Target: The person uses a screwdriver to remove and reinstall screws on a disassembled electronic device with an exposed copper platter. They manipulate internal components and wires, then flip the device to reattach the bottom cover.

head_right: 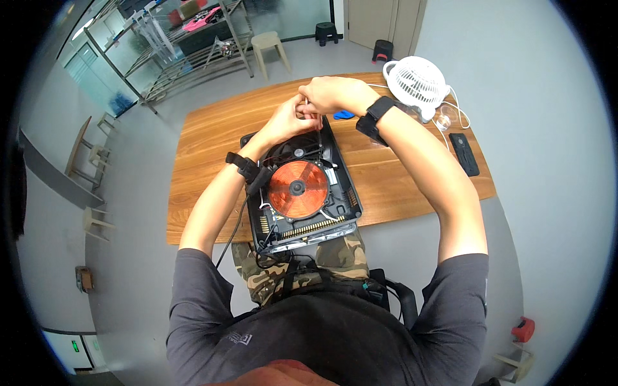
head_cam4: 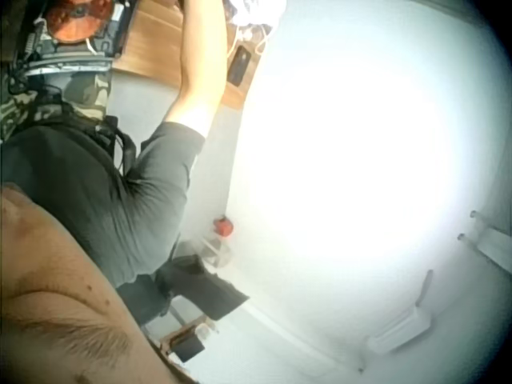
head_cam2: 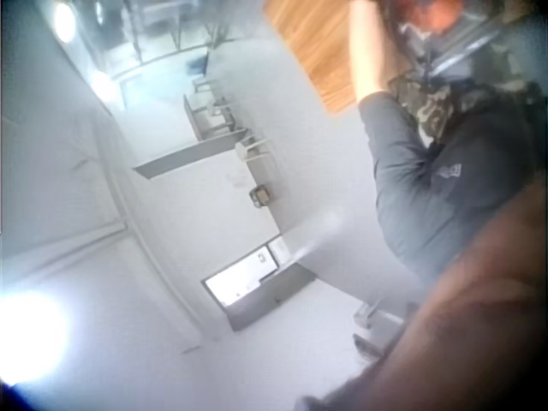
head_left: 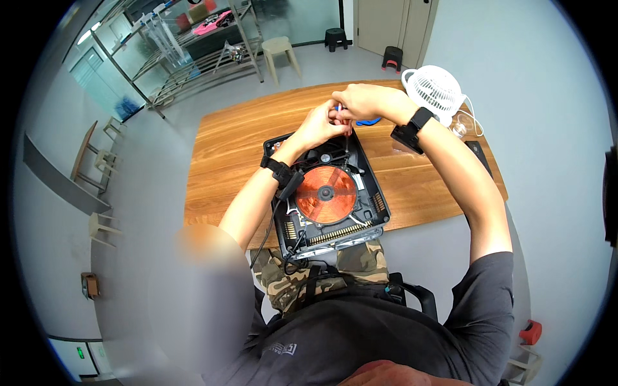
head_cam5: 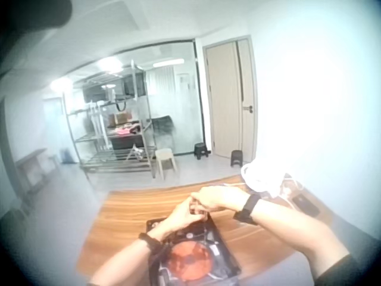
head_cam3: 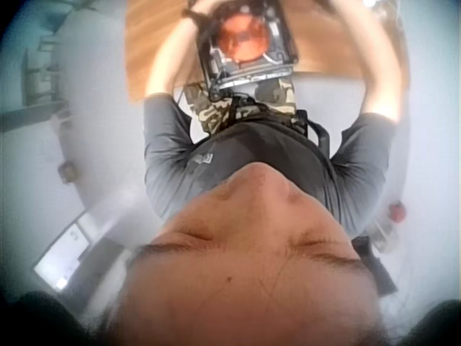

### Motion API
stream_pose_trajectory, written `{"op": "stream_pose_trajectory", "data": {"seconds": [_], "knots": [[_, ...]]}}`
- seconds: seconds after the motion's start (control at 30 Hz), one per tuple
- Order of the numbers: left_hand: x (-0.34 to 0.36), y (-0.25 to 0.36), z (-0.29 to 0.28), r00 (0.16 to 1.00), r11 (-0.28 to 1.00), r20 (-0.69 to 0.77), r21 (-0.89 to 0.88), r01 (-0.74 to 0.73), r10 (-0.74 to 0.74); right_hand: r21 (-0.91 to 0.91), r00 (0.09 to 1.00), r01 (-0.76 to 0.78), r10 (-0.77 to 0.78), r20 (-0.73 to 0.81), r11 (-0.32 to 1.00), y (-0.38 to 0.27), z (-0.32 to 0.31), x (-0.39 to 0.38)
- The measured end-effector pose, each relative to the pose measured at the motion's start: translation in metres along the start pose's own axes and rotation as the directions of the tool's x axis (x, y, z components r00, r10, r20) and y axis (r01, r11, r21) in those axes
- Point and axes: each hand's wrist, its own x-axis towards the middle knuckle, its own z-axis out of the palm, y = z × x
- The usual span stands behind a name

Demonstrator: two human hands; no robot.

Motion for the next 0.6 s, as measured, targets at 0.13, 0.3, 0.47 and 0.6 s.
{"op": "stream_pose_trajectory", "data": {"seconds": [0.13,0.3,0.47,0.6], "knots": [[-0.002,0.002,0.005,0.996,0.995,-0.052,-0.073,0.066,-0.07,-0.218,0.997,-0.071,0.066,-0.027,0.973,-0.01,-0.004,0.001],[-0.003,0.005,0.008,0.995,0.996,-0.096,0.084,-0.011,0.02,-0.303,0.992,-0.125,0.118,-0.042,0.945,-0.024,-0.01,-0.003],[-0.004,0.006,0.005,0.983,0.962,-0.172,0.273,-0.009,0.058,-0.207,0.994,0.068,-0.085,-0.075,0.976,-0.01,-0.001,-0.01],[-0.003,-0.008,0.001,0.995,0.985,-0.017,0.149,-0.09,0.094,-0.102,0.995,-0.083,0.087,0.038,0.991,-0.014,-0.001,0.001]]}}
